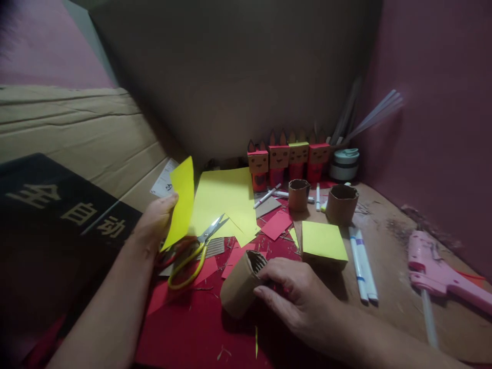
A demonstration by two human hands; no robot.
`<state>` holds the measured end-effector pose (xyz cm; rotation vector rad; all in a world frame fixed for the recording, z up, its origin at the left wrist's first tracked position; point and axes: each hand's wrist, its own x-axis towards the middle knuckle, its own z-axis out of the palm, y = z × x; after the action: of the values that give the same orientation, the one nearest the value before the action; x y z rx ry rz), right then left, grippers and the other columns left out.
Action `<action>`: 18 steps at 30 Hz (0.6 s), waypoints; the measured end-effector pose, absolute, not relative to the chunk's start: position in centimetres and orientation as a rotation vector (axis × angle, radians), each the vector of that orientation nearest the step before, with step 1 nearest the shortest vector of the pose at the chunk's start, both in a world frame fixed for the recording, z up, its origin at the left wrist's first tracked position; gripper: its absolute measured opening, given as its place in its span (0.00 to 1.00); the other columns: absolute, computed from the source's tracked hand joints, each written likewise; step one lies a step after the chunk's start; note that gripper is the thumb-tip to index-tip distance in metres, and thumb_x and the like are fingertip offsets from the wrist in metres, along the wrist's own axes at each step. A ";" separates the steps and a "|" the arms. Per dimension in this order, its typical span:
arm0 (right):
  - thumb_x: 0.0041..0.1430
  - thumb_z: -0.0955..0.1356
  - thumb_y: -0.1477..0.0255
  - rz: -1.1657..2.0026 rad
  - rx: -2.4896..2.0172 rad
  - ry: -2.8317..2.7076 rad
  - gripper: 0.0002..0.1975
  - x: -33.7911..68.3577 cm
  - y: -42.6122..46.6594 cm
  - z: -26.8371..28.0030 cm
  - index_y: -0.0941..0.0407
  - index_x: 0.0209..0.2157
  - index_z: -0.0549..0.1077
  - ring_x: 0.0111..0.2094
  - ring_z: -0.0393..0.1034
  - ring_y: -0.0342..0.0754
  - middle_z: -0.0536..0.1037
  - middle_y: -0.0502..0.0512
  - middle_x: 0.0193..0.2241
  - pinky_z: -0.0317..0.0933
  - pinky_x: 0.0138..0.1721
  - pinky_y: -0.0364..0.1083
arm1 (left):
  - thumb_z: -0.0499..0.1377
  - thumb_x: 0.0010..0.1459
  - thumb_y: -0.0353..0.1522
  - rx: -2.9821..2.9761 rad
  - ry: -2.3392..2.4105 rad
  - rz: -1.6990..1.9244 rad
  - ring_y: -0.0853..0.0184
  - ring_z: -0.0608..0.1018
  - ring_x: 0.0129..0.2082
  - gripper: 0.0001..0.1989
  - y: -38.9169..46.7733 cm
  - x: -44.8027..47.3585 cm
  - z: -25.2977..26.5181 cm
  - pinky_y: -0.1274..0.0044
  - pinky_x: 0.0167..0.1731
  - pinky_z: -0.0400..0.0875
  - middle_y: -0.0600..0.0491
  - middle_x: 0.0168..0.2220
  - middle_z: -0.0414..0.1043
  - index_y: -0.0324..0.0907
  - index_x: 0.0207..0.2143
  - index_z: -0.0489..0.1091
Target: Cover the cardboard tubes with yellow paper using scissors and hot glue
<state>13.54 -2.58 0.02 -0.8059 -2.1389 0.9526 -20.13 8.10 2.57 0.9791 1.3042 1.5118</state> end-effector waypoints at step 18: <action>0.63 0.63 0.76 0.755 -0.684 -2.134 0.08 13.8 -2.3 -0.4 0.60 0.31 0.71 0.26 0.67 0.44 0.73 0.57 0.24 0.62 0.28 0.43 | 0.58 0.61 0.37 1.399 2.234 0.736 0.60 0.76 0.44 0.17 14.9 -22.1 0.6 0.63 0.42 0.74 0.47 0.50 0.70 0.40 0.51 0.67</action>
<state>13.80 -2.32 -0.45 -0.6842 -2.1342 0.7550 -22.11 14.87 0.58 1.3986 2.2343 0.7363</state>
